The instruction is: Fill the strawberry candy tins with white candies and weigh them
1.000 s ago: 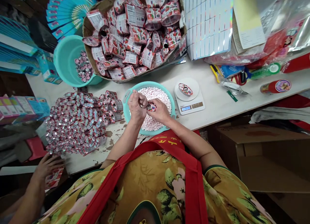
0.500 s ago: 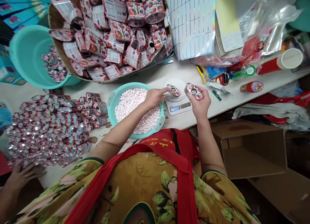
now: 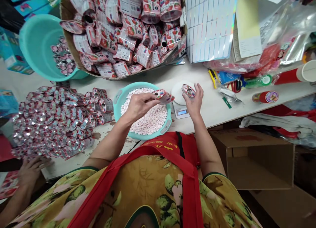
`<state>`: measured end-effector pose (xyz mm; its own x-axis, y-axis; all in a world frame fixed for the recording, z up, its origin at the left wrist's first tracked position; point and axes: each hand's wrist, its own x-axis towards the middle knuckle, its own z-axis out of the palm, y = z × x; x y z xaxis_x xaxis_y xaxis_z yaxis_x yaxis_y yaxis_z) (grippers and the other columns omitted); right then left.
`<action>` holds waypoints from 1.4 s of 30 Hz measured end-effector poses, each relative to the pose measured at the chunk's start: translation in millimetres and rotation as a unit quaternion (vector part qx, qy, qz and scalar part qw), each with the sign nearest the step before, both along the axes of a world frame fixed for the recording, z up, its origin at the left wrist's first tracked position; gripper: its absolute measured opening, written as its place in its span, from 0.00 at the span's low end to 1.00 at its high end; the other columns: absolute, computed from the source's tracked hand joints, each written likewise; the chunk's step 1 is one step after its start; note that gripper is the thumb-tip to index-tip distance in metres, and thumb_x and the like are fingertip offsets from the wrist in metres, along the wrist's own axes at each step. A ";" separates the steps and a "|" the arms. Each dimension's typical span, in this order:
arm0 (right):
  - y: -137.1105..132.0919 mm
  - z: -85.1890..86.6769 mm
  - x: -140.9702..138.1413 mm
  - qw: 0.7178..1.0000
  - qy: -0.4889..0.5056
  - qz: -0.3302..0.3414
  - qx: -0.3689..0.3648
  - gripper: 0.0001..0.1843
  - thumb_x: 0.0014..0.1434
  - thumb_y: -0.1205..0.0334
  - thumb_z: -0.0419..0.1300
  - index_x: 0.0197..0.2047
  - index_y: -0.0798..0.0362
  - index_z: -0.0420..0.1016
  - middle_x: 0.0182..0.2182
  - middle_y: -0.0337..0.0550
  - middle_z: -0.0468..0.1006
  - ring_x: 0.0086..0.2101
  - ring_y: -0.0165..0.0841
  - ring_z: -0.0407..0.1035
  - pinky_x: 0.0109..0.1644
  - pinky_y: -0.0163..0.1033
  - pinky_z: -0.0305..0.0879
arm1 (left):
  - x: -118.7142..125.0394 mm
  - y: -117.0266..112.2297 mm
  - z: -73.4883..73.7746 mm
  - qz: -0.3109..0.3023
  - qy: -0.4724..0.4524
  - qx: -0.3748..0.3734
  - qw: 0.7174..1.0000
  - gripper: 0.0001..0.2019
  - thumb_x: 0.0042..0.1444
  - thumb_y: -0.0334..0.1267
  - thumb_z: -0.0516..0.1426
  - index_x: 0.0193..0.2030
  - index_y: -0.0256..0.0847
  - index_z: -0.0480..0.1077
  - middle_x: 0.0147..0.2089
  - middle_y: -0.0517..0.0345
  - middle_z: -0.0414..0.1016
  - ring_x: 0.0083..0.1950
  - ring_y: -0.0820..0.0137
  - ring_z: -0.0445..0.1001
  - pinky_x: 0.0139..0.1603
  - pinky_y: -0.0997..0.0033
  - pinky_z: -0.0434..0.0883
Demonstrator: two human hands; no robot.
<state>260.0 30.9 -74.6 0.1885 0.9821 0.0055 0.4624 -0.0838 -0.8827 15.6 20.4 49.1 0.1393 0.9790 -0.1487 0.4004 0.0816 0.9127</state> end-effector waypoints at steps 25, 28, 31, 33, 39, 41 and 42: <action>-68.5 59.2 -86.3 0.900 0.170 0.221 -0.336 0.29 0.39 0.46 0.77 0.41 0.53 0.78 0.32 0.40 0.82 0.31 0.34 0.73 0.41 0.42 0.73 | -17.5 -49.7 -63.2 0.254 -0.370 -0.328 0.831 0.26 0.49 0.60 0.67 0.25 0.34 0.73 0.24 0.57 0.72 0.23 0.75 0.69 0.25 0.74 0.65; -71.9 62.8 -88.7 0.892 0.198 0.231 -0.334 0.30 0.39 0.47 0.77 0.42 0.53 0.78 0.33 0.39 0.81 0.32 0.34 0.73 0.42 0.42 0.73 | -25.0 -48.0 -60.1 0.237 -0.373 -0.323 0.837 0.24 0.51 0.56 0.67 0.25 0.34 0.72 0.22 0.59 0.68 0.20 0.78 0.65 0.21 0.77 0.62; -76.9 71.8 -91.2 0.882 0.270 0.254 -0.289 0.30 0.36 0.48 0.79 0.41 0.52 0.78 0.37 0.40 0.80 0.37 0.36 0.75 0.46 0.41 0.73 | -38.2 -46.1 -51.9 0.250 -0.417 -0.319 0.814 0.19 0.55 0.50 0.66 0.29 0.35 0.72 0.20 0.64 0.63 0.16 0.82 0.57 0.15 0.82 0.52; -80.5 77.4 -92.3 0.874 0.315 0.275 -0.248 0.30 0.35 0.48 0.79 0.40 0.51 0.77 0.40 0.42 0.80 0.41 0.37 0.76 0.49 0.42 0.73 | -48.4 -45.0 -48.1 0.287 -0.439 -0.313 0.792 0.16 0.58 0.49 0.64 0.33 0.37 0.71 0.23 0.63 0.66 0.18 0.82 0.61 0.15 0.84 0.51; -94.6 80.8 -83.2 0.884 0.313 0.262 -0.228 0.31 0.37 0.46 0.78 0.42 0.51 0.76 0.38 0.41 0.80 0.38 0.35 0.74 0.47 0.41 0.72 | -64.4 -49.0 -52.4 0.258 -0.377 -0.371 0.808 0.14 0.58 0.46 0.64 0.35 0.35 0.70 0.25 0.62 0.66 0.17 0.83 0.59 0.13 0.86 0.50; -101.4 79.8 -71.7 0.887 0.311 0.244 -0.237 0.30 0.38 0.49 0.78 0.42 0.51 0.76 0.37 0.40 0.80 0.37 0.34 0.74 0.45 0.40 0.72 | -62.3 -46.3 -51.1 0.246 -0.359 -0.350 0.829 0.13 0.55 0.43 0.66 0.35 0.35 0.71 0.26 0.62 0.66 0.18 0.84 0.59 0.14 0.86 0.48; -105.1 79.3 -64.2 0.888 0.311 0.235 -0.243 0.30 0.38 0.50 0.78 0.42 0.51 0.76 0.37 0.40 0.80 0.37 0.34 0.75 0.45 0.40 0.72 | -59.4 -42.6 -49.4 0.235 -0.350 -0.343 0.839 0.13 0.54 0.43 0.67 0.35 0.35 0.71 0.26 0.62 0.67 0.18 0.84 0.59 0.14 0.87 0.47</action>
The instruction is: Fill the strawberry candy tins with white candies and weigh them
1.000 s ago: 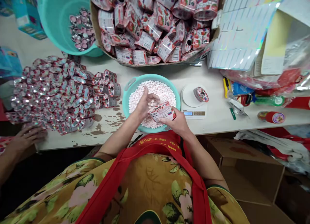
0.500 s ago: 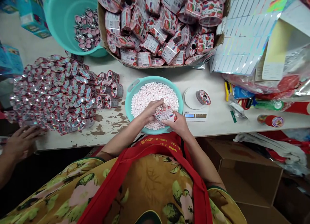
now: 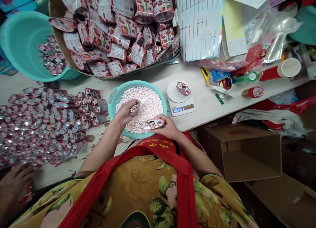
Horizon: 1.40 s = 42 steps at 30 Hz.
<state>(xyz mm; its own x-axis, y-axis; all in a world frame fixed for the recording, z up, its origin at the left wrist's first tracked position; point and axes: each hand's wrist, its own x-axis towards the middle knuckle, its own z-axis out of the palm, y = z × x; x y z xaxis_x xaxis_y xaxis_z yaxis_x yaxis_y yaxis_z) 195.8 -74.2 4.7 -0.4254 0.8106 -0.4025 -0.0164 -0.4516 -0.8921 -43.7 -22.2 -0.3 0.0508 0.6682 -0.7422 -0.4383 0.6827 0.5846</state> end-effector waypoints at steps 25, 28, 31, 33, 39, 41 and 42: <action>-38.5 -61.7 112.3 0.910 -0.069 -0.402 -0.079 0.32 0.34 0.54 0.80 0.44 0.50 0.76 0.41 0.42 0.85 0.43 0.41 0.78 0.56 0.50 0.74 | 191.7 139.3 -35.8 -0.553 0.479 0.325 0.600 0.15 0.56 0.25 0.55 0.48 0.40 0.76 0.50 0.47 0.74 0.50 0.58 0.73 0.50 0.63 0.67; -38.9 -67.2 114.1 0.910 -0.061 -0.404 -0.075 0.33 0.34 0.55 0.80 0.44 0.50 0.76 0.42 0.42 0.84 0.44 0.41 0.78 0.55 0.49 0.74 | 191.8 138.6 -38.2 -0.542 0.473 0.337 0.607 0.16 0.55 0.24 0.55 0.48 0.40 0.75 0.50 0.47 0.73 0.48 0.59 0.73 0.49 0.63 0.67; -39.3 -69.5 116.9 0.910 -0.059 -0.405 -0.068 0.32 0.35 0.55 0.80 0.45 0.50 0.76 0.42 0.42 0.85 0.44 0.41 0.79 0.55 0.49 0.74 | 191.9 138.1 -41.3 -0.535 0.460 0.353 0.614 0.17 0.53 0.23 0.55 0.48 0.39 0.75 0.49 0.48 0.73 0.47 0.61 0.73 0.48 0.64 0.67; -40.0 -69.9 118.6 0.908 -0.059 -0.409 -0.066 0.33 0.35 0.55 0.80 0.45 0.51 0.76 0.42 0.42 0.85 0.43 0.41 0.79 0.55 0.49 0.75 | 191.1 137.7 -43.4 -0.531 0.451 0.361 0.620 0.17 0.52 0.23 0.55 0.48 0.38 0.74 0.48 0.49 0.73 0.47 0.61 0.72 0.48 0.64 0.67; -42.2 -72.0 120.1 0.908 -0.059 -0.410 -0.064 0.33 0.35 0.55 0.80 0.45 0.51 0.77 0.43 0.44 0.85 0.44 0.42 0.79 0.56 0.51 0.75 | 187.3 138.3 -48.2 -0.482 0.426 0.371 0.670 0.12 0.47 0.26 0.58 0.39 0.38 0.74 0.42 0.53 0.74 0.43 0.64 0.71 0.47 0.65 0.67; -42.8 -73.9 119.3 0.906 -0.059 -0.415 -0.063 0.33 0.35 0.56 0.80 0.45 0.51 0.77 0.43 0.43 0.85 0.44 0.41 0.79 0.56 0.51 0.75 | 188.1 139.6 -50.5 -0.442 0.401 0.353 0.720 0.07 0.45 0.27 0.60 0.34 0.38 0.73 0.36 0.56 0.74 0.39 0.67 0.70 0.44 0.66 0.67; -43.3 -75.0 118.9 0.904 -0.057 -0.418 -0.063 0.33 0.35 0.56 0.80 0.45 0.51 0.77 0.43 0.43 0.85 0.44 0.41 0.79 0.56 0.50 0.74 | 188.7 140.4 -51.3 -0.417 0.378 0.337 0.754 0.06 0.45 0.27 0.62 0.32 0.37 0.72 0.33 0.58 0.73 0.37 0.69 0.70 0.42 0.68 0.67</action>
